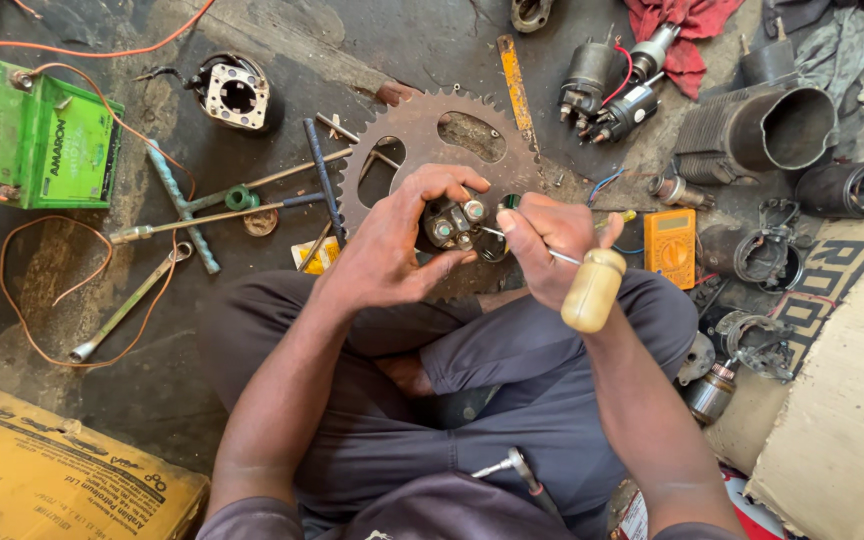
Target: The person sits on the floor and uses a screwdriver and a small hammer to adjust and tap components on a small cylindrical electrical part. The person repeatedly taps the tool handle with the hammer while holding the part steady.
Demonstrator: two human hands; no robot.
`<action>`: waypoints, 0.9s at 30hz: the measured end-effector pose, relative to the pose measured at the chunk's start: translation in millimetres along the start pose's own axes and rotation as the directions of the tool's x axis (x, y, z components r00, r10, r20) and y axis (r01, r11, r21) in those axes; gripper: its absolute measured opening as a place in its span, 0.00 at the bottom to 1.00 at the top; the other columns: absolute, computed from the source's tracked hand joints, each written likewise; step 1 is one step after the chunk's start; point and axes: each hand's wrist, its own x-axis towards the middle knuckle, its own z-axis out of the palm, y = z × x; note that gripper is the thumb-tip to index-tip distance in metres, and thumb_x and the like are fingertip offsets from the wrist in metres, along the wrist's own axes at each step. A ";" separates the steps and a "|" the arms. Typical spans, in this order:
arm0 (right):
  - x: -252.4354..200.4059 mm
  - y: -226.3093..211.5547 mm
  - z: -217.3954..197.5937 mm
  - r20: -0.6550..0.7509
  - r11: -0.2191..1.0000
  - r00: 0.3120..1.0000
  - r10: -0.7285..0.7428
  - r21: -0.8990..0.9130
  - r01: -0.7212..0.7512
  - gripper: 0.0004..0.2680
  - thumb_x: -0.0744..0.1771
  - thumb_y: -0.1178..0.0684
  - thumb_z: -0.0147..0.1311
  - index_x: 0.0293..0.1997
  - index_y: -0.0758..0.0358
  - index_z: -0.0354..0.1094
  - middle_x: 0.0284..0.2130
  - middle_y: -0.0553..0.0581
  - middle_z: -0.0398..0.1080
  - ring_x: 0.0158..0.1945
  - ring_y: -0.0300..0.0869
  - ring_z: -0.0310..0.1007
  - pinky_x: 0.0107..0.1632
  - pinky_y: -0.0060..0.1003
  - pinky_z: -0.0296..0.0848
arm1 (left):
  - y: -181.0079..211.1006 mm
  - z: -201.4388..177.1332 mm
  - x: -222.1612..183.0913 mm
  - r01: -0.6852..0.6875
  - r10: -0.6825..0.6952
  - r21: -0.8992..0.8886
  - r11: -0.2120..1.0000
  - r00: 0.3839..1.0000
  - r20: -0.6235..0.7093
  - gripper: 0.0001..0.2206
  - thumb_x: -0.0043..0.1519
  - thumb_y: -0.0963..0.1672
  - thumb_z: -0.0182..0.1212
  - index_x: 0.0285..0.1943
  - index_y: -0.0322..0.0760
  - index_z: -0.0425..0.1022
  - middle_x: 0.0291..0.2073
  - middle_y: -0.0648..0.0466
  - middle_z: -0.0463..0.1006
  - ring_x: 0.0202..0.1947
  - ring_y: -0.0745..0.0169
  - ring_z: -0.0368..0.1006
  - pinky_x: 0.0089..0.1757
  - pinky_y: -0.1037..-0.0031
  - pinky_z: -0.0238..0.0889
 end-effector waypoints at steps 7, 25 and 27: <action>16.7 15.9 -13.9 0.295 0.944 0.935 0.198 0.199 -0.262 0.17 0.71 0.52 0.51 0.20 0.63 0.54 0.16 0.47 0.50 0.22 0.33 0.46 0.24 0.37 0.49 | -0.4 0.8 0.5 -0.007 0.007 0.003 1.000 1.000 0.001 0.29 0.56 0.37 0.73 0.61 0.36 0.56 0.62 0.44 0.71 0.61 0.43 0.71 0.59 0.62 0.66; 22.3 -13.9 -31.0 0.218 0.999 0.976 -0.010 -0.046 0.021 0.16 0.69 0.55 0.54 0.21 0.69 0.55 0.16 0.56 0.53 0.19 0.41 0.50 0.25 0.42 0.53 | -1.0 1.0 1.9 -0.008 0.008 -0.041 0.999 1.000 0.002 0.30 0.58 0.38 0.73 0.64 0.37 0.56 0.62 0.46 0.70 0.57 0.47 0.73 0.55 0.64 0.69; 19.3 -19.4 -32.5 0.202 0.999 0.979 -0.014 -0.035 0.021 0.14 0.69 0.55 0.53 0.22 0.67 0.59 0.17 0.56 0.57 0.18 0.42 0.54 0.24 0.42 0.54 | 2.5 -2.3 2.0 -0.021 0.021 0.004 1.000 0.999 0.039 0.24 0.58 0.39 0.74 0.60 0.39 0.63 0.63 0.46 0.70 0.59 0.45 0.72 0.56 0.63 0.68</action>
